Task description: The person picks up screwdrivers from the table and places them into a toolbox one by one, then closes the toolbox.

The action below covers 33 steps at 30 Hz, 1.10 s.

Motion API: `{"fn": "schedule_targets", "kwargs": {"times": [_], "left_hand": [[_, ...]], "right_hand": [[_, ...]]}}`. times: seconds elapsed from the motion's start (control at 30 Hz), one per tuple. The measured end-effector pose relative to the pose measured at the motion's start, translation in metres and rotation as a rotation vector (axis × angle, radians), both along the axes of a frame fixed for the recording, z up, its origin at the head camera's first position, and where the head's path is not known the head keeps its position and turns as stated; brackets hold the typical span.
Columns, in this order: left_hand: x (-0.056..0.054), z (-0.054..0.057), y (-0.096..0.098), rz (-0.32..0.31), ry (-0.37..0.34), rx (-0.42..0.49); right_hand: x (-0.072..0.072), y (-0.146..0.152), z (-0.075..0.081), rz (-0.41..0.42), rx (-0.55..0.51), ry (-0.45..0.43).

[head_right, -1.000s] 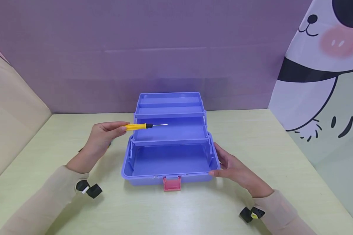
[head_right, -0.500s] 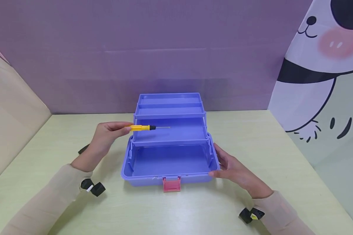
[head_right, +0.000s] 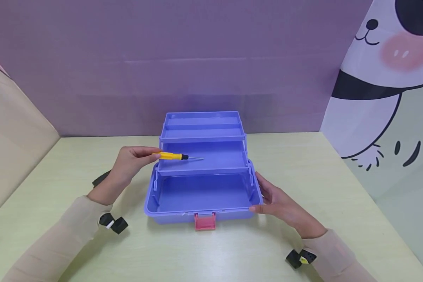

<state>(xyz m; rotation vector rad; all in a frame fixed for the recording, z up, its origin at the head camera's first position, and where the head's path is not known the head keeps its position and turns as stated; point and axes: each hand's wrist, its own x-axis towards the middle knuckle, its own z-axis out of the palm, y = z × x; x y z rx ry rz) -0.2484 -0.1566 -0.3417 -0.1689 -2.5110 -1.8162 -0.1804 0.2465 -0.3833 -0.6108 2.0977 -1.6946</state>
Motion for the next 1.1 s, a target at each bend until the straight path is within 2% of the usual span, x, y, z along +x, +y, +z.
{"fn": "schedule_targets", "kwargs": {"times": [0.4,0.67,0.93,1.1], "left_hand": [[-0.003,0.003,0.006,-0.044,0.061,-0.094],[-0.002,0.005,0.010,-0.085,0.100,-0.223],[0.001,0.003,0.014,-0.120,0.276,-0.419],[0.002,0.004,0.015,-0.142,0.328,-0.497]], "right_hand": [[0.000,-0.001,0.000,-0.003,-0.001,-0.010],[0.000,0.000,0.000,0.002,-0.002,-0.006],[0.000,0.000,0.002,-0.009,0.015,-0.002],[0.000,0.000,0.002,-0.011,0.017,-0.004]]}}
